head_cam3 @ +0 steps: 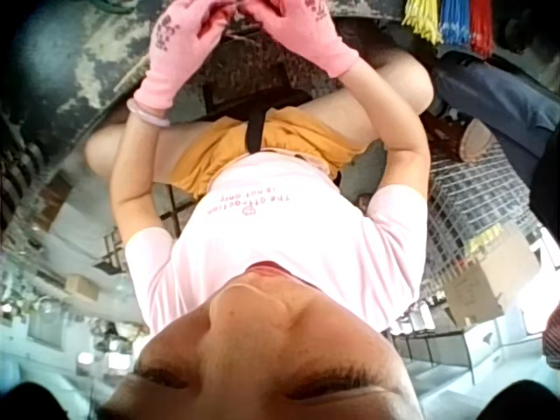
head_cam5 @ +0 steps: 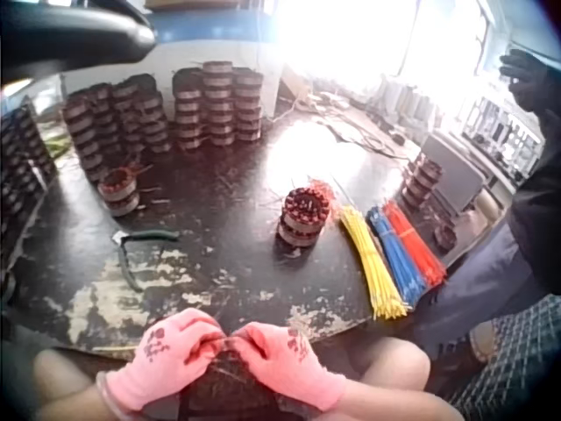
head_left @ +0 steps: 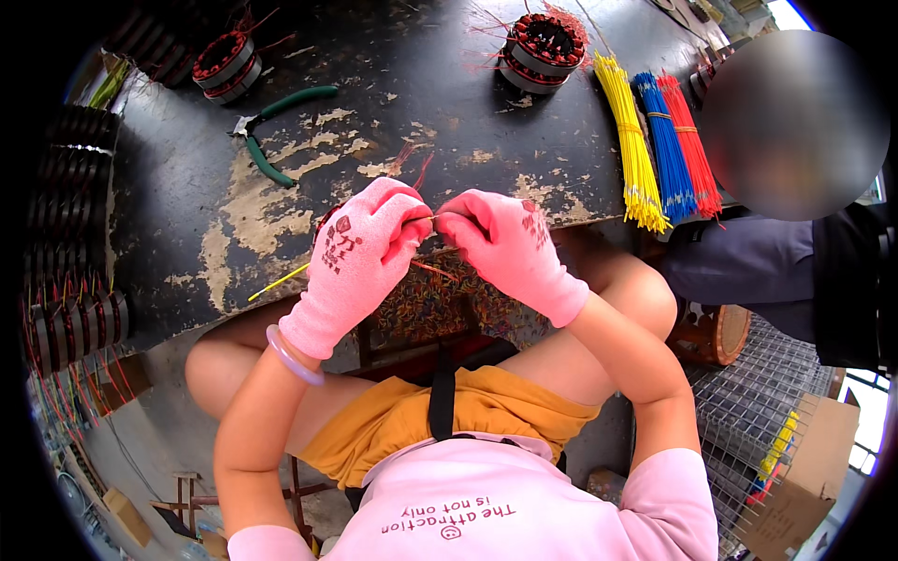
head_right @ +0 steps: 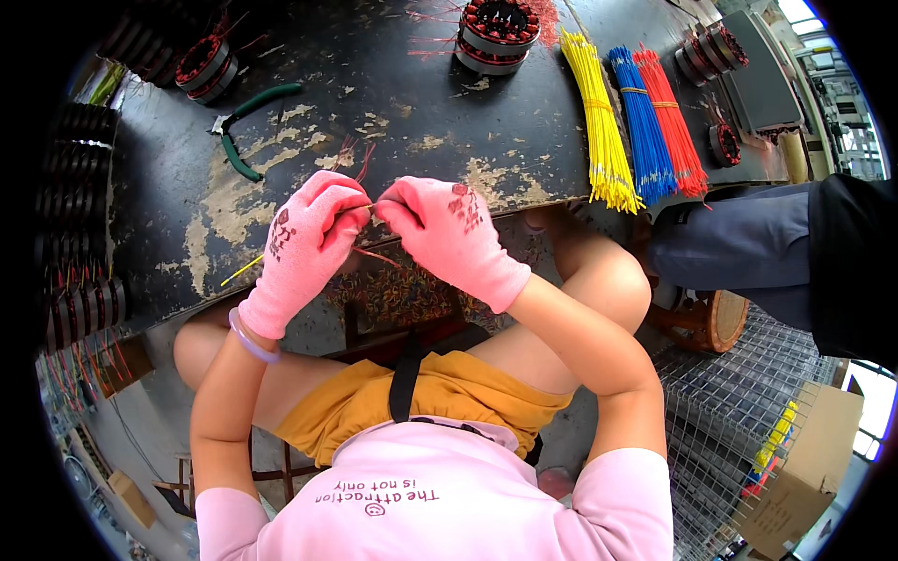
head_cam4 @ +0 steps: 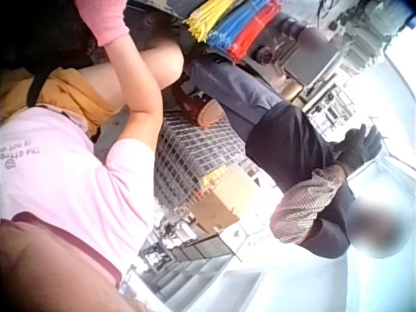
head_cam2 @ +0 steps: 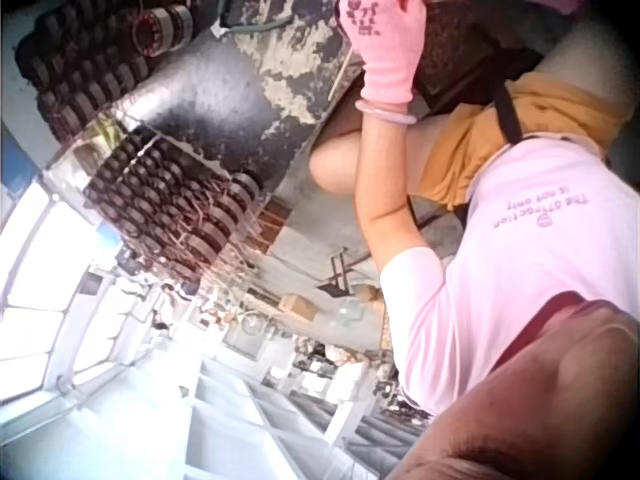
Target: The person secures copper wires onto motor stators using plastic zip ties and cuts the excess material with pliers. They pick up stators from the table, thread colored zip ties through the components to bundle the wires, pull them tight, and use pliers to trim the remaining tail.
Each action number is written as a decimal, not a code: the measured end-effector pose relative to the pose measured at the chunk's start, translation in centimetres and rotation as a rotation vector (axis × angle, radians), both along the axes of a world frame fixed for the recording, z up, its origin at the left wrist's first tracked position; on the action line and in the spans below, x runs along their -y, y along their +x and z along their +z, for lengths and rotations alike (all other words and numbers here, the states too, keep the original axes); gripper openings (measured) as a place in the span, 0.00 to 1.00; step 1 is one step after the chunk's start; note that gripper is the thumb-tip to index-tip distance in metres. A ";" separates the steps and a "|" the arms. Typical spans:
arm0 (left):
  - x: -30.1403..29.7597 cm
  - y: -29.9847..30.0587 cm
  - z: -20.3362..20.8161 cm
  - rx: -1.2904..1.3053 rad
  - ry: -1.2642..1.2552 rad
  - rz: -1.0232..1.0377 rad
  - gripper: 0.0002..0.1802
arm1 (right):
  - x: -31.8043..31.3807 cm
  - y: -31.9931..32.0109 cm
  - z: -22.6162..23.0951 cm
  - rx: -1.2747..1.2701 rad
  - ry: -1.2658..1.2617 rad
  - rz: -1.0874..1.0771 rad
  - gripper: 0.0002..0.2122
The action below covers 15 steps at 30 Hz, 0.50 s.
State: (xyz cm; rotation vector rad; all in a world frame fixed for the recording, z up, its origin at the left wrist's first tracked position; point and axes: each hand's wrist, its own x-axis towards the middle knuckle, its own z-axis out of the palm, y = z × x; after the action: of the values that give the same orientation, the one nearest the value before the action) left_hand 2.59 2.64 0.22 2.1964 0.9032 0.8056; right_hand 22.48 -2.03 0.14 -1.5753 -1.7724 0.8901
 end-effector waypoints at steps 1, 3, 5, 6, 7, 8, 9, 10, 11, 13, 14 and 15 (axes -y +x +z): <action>0.0 -0.1 -0.1 0.007 -0.005 -0.001 0.06 | -0.1 0.1 0.9 -0.523 -0.608 -0.102 0.08; 0.0 -0.1 -0.2 0.008 0.012 -0.004 0.06 | 0.1 0.7 0.4 -0.844 -0.699 -0.113 0.09; 0.0 0.0 -0.1 -0.001 0.028 -0.005 0.06 | 0.4 1.2 1.3 -0.516 -0.536 -0.026 0.08; 0.0 0.0 0.0 -0.012 0.035 -0.004 0.06 | 0.4 1.3 1.7 -0.354 -0.454 0.015 0.08; 0.0 0.0 0.1 -0.022 0.042 -0.003 0.06 | 0.1 1.4 1.6 -0.034 -0.123 0.088 0.08; 0.0 0.0 0.0 -0.023 0.041 -0.003 0.07 | -0.4 1.5 1.4 0.282 0.209 0.156 0.08; 0.0 -0.1 0.0 -0.024 0.040 -0.003 0.07 | -0.9 1.7 1.2 0.597 0.543 0.219 0.08; 0.0 -0.1 -0.1 -0.025 0.040 -0.002 0.07 | -1.2 1.6 1.0 0.543 0.525 0.302 0.08; -0.1 -0.1 -0.1 -0.018 0.039 -0.010 0.07 | -1.2 1.5 0.7 0.373 0.386 0.269 0.08; -0.1 0.0 0.0 -0.004 0.037 -0.024 0.07 | -1.0 1.4 -0.1 0.032 0.107 0.199 0.09; -0.1 0.0 0.1 -0.010 0.043 -0.025 0.06 | -0.7 0.8 0.8 -0.645 -0.581 -0.004 0.13; -0.1 0.0 0.2 -0.016 0.049 -0.026 0.06 | -0.6 1.2 -0.4 -0.864 -0.751 -0.054 0.17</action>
State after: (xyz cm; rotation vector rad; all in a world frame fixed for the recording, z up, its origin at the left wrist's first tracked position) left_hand 2.59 2.78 0.38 2.2555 0.8697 0.8067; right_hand 23.71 -1.42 -0.24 -1.2732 -0.7984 1.9792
